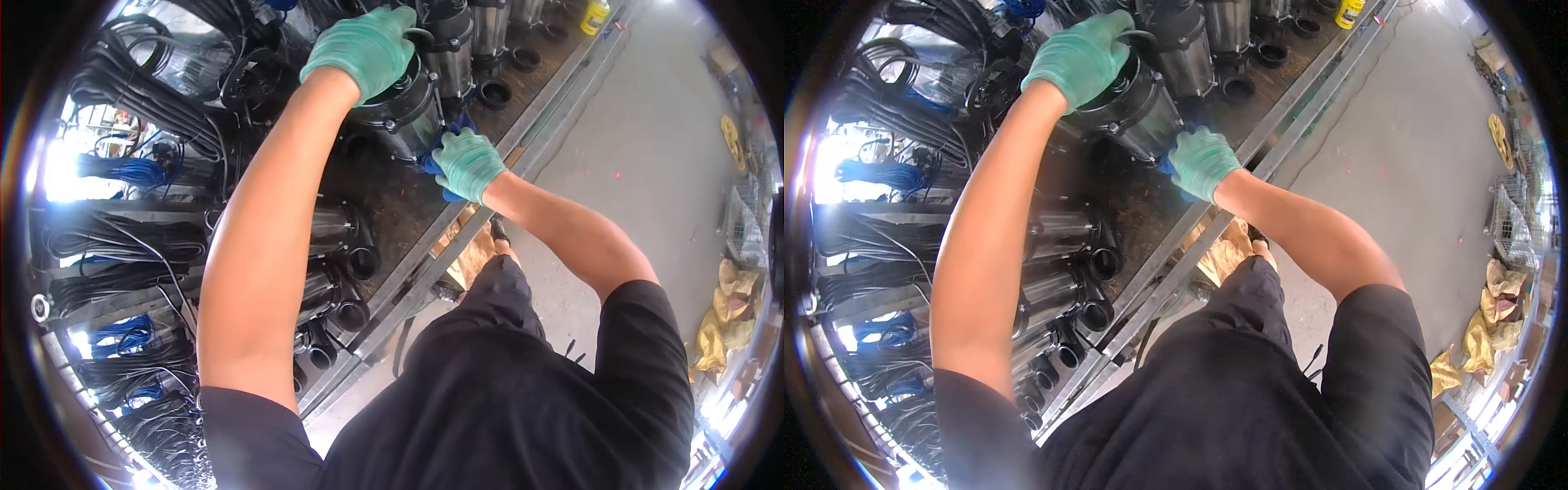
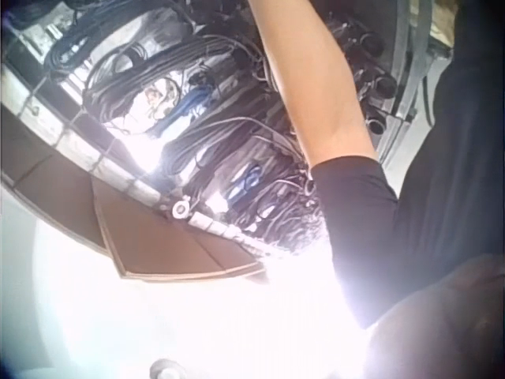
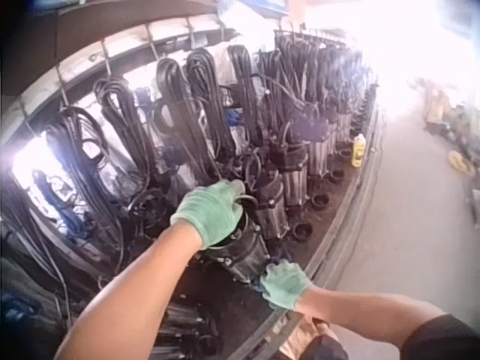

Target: The person cleans submersible pumps, handling each pump and wiping it down with a cloth.

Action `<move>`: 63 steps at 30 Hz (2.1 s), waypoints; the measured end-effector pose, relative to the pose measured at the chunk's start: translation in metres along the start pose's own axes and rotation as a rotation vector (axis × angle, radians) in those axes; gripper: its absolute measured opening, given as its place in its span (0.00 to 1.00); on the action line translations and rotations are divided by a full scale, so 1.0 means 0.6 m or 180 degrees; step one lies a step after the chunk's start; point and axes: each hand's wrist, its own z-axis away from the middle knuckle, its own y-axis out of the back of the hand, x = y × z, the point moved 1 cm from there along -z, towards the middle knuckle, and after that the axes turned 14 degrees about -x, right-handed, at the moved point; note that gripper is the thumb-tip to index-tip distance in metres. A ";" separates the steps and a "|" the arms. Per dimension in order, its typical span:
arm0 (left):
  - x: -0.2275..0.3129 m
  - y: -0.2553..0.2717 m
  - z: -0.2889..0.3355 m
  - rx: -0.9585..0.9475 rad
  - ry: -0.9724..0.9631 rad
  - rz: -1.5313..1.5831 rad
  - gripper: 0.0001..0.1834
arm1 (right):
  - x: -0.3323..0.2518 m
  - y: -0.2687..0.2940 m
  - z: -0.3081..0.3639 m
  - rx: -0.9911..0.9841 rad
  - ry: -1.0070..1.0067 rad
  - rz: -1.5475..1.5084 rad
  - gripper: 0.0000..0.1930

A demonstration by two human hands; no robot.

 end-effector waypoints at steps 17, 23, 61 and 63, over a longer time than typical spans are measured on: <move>0.011 0.005 0.007 0.0065 0.0217 0.0417 0.15 | 0.047 -0.033 0.076 0.1284 0.0065 -0.1757 0.23; 0.001 -0.009 0.006 0.0239 0.0162 0.0412 0.14 | 0.145 -0.035 0.078 0.2225 -0.0750 -0.2098 0.24; 0.008 -0.012 0.010 0.0339 0.0180 0.0267 0.17 | 0.014 -0.030 -0.003 0.0419 0.0136 -0.0324 0.14; 0.011 -0.010 0.009 0.0277 0.0189 0.0267 0.17 | 0.018 -0.047 -0.014 0.0305 0.0120 -0.0316 0.13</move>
